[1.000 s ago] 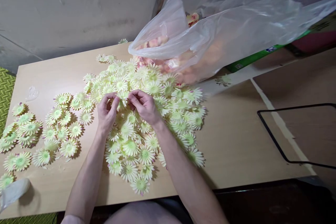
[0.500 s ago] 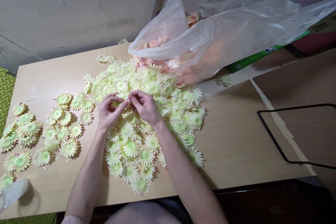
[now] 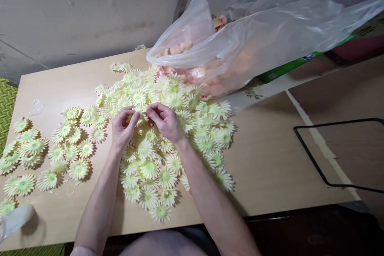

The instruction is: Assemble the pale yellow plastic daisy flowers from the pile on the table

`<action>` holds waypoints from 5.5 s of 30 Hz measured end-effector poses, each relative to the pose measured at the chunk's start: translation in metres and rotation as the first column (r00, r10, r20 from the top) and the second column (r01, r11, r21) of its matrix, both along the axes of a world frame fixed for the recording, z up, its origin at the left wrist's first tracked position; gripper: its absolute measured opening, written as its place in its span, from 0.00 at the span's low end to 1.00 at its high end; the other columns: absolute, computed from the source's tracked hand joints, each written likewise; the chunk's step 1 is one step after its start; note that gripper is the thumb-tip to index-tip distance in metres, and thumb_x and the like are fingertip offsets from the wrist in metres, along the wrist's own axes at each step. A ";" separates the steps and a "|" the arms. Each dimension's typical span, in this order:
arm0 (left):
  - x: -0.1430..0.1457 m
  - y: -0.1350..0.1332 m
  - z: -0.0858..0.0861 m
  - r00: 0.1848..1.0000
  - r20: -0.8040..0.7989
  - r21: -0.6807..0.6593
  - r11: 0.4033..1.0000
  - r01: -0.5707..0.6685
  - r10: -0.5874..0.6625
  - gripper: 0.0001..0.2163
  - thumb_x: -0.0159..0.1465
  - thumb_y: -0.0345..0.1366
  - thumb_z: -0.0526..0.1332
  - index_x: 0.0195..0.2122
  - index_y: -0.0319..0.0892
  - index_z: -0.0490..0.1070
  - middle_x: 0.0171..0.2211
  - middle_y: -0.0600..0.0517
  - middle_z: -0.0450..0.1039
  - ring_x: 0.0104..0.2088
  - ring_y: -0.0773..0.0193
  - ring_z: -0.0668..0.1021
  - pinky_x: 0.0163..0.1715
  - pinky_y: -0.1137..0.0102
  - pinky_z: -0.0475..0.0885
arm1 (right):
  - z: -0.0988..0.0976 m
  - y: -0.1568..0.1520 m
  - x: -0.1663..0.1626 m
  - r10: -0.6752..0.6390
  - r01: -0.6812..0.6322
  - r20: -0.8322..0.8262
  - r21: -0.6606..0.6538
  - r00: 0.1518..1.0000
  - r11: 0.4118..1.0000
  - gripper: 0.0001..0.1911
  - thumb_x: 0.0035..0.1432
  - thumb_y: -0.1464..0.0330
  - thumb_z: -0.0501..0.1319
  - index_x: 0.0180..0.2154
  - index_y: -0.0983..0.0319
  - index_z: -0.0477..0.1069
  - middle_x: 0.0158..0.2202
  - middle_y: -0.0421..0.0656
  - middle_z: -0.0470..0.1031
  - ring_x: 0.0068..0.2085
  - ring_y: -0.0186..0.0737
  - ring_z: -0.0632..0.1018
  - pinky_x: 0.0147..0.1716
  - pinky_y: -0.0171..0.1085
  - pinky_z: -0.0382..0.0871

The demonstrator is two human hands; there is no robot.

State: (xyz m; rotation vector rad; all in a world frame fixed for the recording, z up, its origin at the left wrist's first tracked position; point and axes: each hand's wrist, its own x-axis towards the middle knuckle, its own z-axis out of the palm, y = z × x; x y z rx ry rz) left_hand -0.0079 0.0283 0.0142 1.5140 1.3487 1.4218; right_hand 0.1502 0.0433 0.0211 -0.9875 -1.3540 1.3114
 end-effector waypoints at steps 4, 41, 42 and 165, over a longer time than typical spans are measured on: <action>0.000 0.000 -0.002 1.000 0.022 -0.020 1.000 -0.006 0.006 0.10 0.63 0.44 0.63 0.33 0.41 0.74 0.42 0.47 0.74 0.30 0.70 0.74 0.24 0.74 0.65 | -0.003 0.000 0.000 0.010 -0.010 -0.020 -0.006 1.000 1.000 0.17 0.57 0.53 0.64 0.34 0.61 0.71 0.25 0.37 0.68 0.26 0.31 0.69 0.25 0.32 0.64; 0.000 -0.001 0.002 0.991 -0.096 0.192 0.979 -0.073 0.093 0.09 0.64 0.40 0.62 0.34 0.40 0.77 0.38 0.46 0.75 0.43 0.62 0.78 0.24 0.76 0.70 | -0.007 -0.002 -0.003 0.073 -0.073 -0.024 0.023 0.997 0.997 0.12 0.54 0.60 0.68 0.35 0.61 0.75 0.31 0.41 0.76 0.31 0.35 0.75 0.29 0.35 0.70; 0.000 -0.001 0.003 0.992 -0.098 0.181 0.982 -0.062 0.081 0.09 0.62 0.41 0.64 0.34 0.41 0.77 0.39 0.46 0.75 0.43 0.61 0.77 0.24 0.76 0.70 | -0.007 -0.001 -0.003 0.078 -0.078 -0.020 0.023 0.997 0.997 0.12 0.54 0.59 0.68 0.35 0.61 0.75 0.31 0.41 0.76 0.31 0.35 0.75 0.29 0.35 0.70; -0.001 -0.001 0.004 0.976 0.212 -0.128 0.989 0.068 -0.040 0.15 0.64 0.48 0.61 0.27 0.42 0.73 0.22 0.55 0.68 0.23 0.71 0.70 0.23 0.76 0.67 | -0.005 -0.001 0.002 0.059 -0.058 -0.057 0.018 0.997 0.998 0.07 0.56 0.65 0.66 0.33 0.61 0.73 0.29 0.40 0.76 0.30 0.35 0.77 0.31 0.35 0.74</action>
